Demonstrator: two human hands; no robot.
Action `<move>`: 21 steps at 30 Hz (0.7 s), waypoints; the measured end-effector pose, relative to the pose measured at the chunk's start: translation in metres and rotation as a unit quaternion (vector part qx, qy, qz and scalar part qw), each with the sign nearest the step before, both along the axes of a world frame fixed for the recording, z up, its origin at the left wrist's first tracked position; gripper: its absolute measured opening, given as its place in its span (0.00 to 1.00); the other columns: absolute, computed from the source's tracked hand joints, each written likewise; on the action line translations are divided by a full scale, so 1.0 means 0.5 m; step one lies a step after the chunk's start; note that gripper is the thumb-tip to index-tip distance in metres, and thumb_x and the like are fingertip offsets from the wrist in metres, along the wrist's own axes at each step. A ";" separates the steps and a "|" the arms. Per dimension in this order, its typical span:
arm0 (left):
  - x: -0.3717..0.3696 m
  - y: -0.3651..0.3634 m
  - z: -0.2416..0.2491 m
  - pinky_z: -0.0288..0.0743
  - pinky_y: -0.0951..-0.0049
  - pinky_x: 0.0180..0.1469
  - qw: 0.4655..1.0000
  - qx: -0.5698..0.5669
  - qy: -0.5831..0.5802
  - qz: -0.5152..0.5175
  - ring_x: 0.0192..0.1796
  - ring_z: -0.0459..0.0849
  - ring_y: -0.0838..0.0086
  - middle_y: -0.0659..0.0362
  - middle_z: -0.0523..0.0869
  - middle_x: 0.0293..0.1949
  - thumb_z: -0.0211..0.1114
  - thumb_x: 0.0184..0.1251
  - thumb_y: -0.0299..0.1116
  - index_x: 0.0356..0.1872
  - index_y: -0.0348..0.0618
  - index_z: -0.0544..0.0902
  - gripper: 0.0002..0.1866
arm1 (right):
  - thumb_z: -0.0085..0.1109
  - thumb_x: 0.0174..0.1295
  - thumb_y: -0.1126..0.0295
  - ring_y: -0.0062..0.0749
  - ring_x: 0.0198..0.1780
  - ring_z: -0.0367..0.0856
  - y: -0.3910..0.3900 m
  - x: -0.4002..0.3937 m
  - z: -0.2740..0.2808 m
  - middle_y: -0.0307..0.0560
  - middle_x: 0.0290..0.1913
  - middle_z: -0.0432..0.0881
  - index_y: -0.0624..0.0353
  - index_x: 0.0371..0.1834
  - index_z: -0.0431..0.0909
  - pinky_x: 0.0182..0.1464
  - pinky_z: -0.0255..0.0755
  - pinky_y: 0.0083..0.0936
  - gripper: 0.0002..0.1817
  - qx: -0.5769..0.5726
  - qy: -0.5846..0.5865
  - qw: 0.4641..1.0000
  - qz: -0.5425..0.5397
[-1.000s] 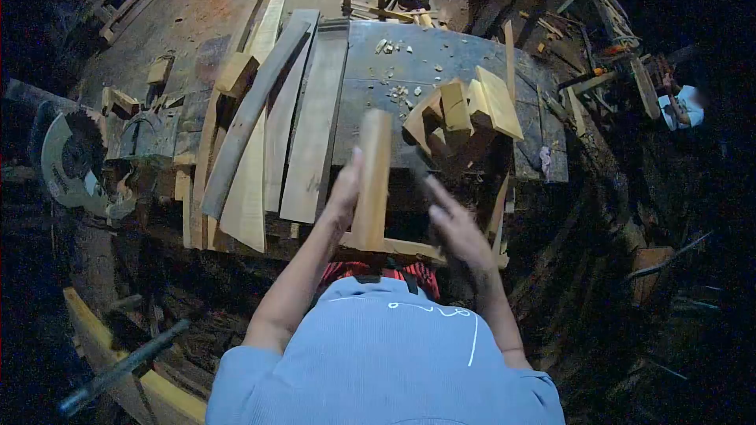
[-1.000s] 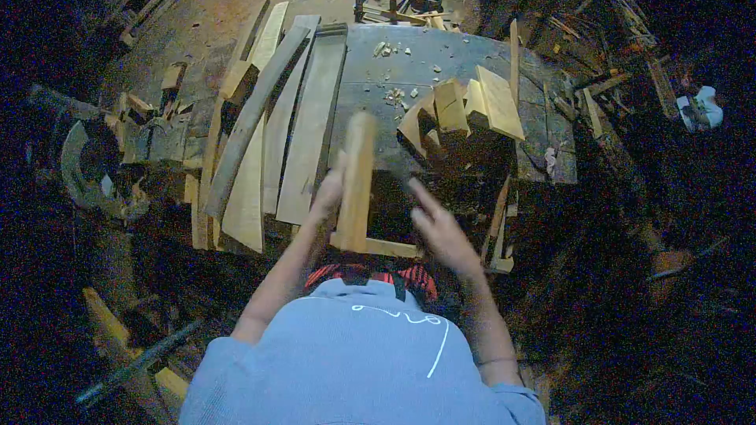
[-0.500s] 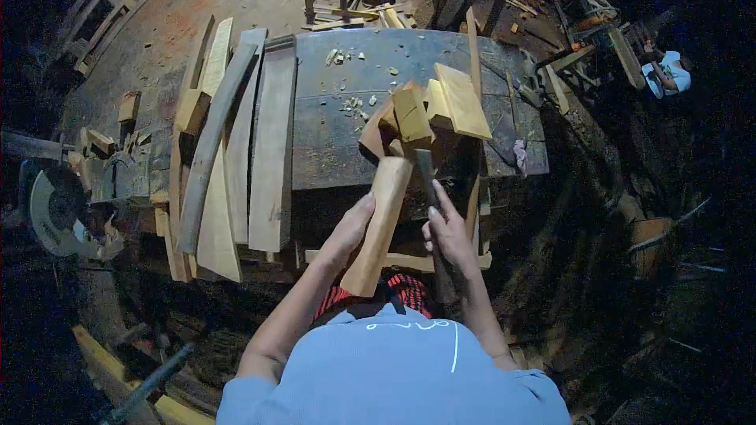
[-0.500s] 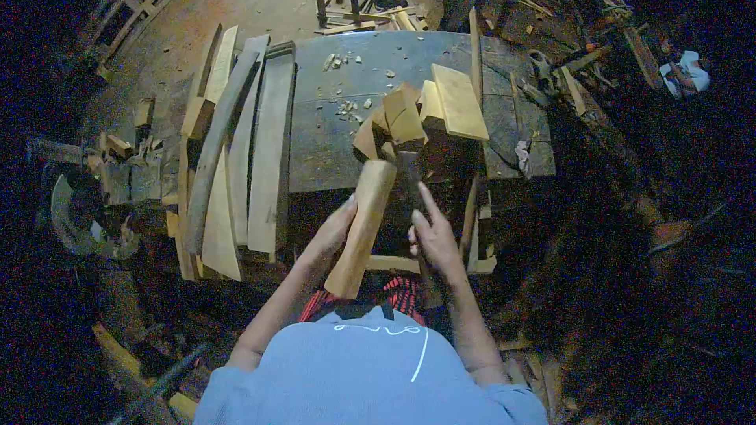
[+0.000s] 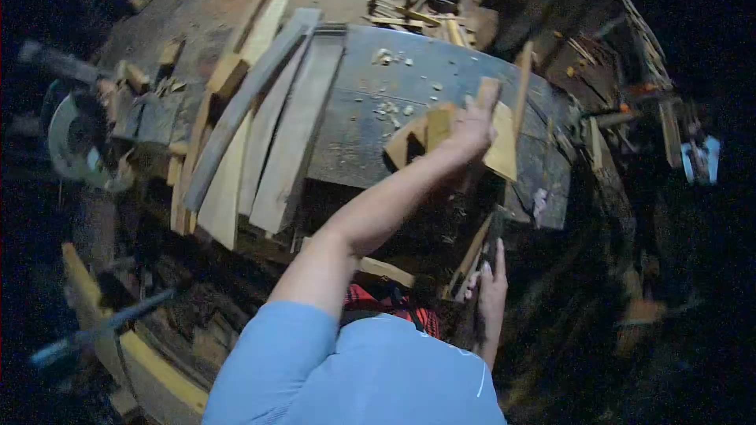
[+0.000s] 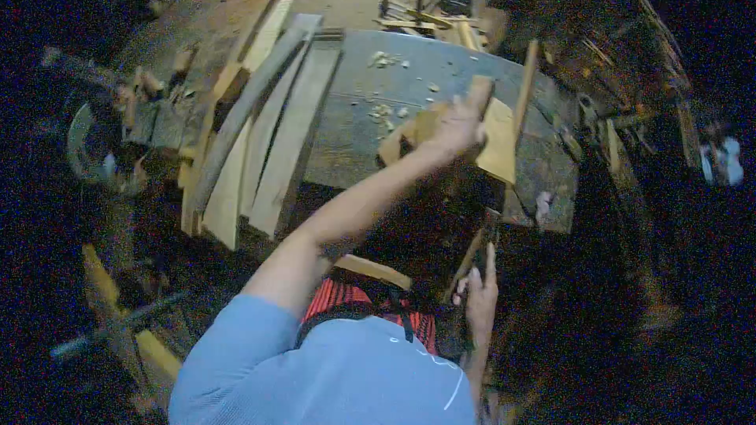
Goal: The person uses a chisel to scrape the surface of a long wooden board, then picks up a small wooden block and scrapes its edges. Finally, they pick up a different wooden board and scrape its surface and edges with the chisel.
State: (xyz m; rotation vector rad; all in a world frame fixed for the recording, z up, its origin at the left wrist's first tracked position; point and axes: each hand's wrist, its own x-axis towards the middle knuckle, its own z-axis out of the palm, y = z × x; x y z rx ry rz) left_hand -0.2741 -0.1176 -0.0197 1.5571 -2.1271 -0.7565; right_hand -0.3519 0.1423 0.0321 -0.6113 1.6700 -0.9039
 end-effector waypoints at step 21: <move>-0.081 0.020 -0.056 0.47 0.40 0.57 0.997 0.065 -0.043 0.010 0.60 0.52 0.36 0.36 0.49 0.61 0.58 0.50 0.33 0.62 0.56 0.56 0.35 | 0.39 0.64 0.70 0.18 0.16 0.64 0.039 0.024 0.001 0.38 0.18 0.66 0.42 0.67 0.43 0.17 0.65 0.15 0.28 -0.030 -0.008 0.999 0.036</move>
